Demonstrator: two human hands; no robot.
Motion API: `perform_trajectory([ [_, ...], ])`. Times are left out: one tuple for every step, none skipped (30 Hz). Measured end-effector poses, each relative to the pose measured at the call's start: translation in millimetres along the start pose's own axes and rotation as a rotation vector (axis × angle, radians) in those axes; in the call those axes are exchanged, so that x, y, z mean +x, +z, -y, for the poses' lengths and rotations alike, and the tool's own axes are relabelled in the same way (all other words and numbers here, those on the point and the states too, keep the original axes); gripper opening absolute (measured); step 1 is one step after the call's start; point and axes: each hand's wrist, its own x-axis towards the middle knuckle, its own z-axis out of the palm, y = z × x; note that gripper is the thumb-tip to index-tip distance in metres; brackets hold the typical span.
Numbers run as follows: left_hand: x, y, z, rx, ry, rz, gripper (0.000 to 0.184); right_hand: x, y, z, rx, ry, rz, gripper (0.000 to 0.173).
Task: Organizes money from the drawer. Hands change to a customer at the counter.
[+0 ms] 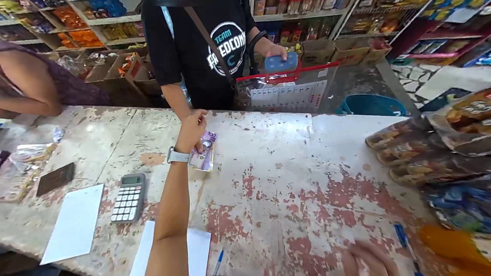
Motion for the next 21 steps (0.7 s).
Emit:
perform_trajectory([
  [-17.7,-7.0,-1.8,-0.01,-0.035,0.016,0.027,39.2,12.3,18.4,0.069,0.003,0.041,0.025],
  [-32.0,-11.8,0.1,-0.018,-0.048,0.023,0.022,75.4,30.8,33.6,0.127,-0.026,0.083,0.026],
  [-43.0,-13.9,6.2,-0.018,-0.036,0.017,0.017,110.1,52.5,48.0,0.177,-0.081,0.123,0.025],
  [-52.0,-14.0,14.8,-0.014,-0.018,0.011,0.013,143.0,73.7,64.0,0.233,-0.137,0.185,0.023],
  [-60.5,-12.6,25.3,-0.002,-0.004,0.012,0.012,173.5,93.2,82.6,0.301,-0.169,0.271,0.022],
  [-69.1,-9.0,36.4,0.012,-0.003,0.012,0.01,201.5,111.8,102.6,0.367,-0.17,0.374,0.023],
  [-76.6,-4.6,44.9,0.018,-0.023,0.023,0.01,226.6,130.7,121.8,0.424,-0.142,0.49,0.024],
  [-83.0,0.7,52.0,0.022,-0.055,0.049,0.011,248.5,150.7,138.9,0.465,-0.106,0.606,0.025],
  [-88.9,7.1,58.8,0.034,-0.085,0.085,0.013,266.6,172.5,152.3,0.478,-0.072,0.709,0.026],
  [-93.7,13.3,63.4,0.049,-0.116,0.121,0.016,281.0,194.4,162.4,0.472,-0.053,0.783,0.027],
  [-97.5,18.5,66.0,0.068,-0.141,0.154,0.02,292.6,213.7,170.5,0.452,-0.033,0.844,0.027],
  [-101.1,23.7,68.0,0.079,-0.167,0.178,0.024,300.2,230.9,175.0,0.425,-0.028,0.883,0.027],
  [-104.8,29.5,70.3,0.078,-0.184,0.182,0.026,303.6,244.9,176.8,0.407,-0.032,0.904,0.028],
  [-107.8,33.7,71.9,0.067,-0.198,0.178,0.028,305.0,254.7,178.2,0.392,-0.044,0.919,0.034],
  [-110.2,37.3,73.4,0.052,-0.204,0.163,0.029,304.4,261.6,179.6,0.371,-0.061,0.933,0.045],
  [-111.9,39.8,74.9,0.038,-0.205,0.146,0.029,302.8,265.2,182.2,0.343,-0.075,0.952,0.055],
  [-112.6,40.5,75.4,0.027,-0.211,0.139,0.03,300.9,267.2,185.1,0.312,-0.092,0.959,0.058],
  [-112.6,40.4,75.1,0.021,-0.222,0.139,0.033,299.8,268.8,187.4,0.277,-0.114,0.963,0.058],
  [-112.3,40.4,75.0,0.016,-0.234,0.143,0.037,299.1,270.0,188.9,0.245,-0.139,0.97,0.055],
  [-111.8,40.5,75.5,0.014,-0.245,0.147,0.041,298.8,270.5,190.5,0.216,-0.162,0.983,0.052],
  [-110.9,40.4,76.5,0.015,-0.253,0.155,0.045,298.8,271.2,191.9,0.191,-0.183,0.995,0.049],
])
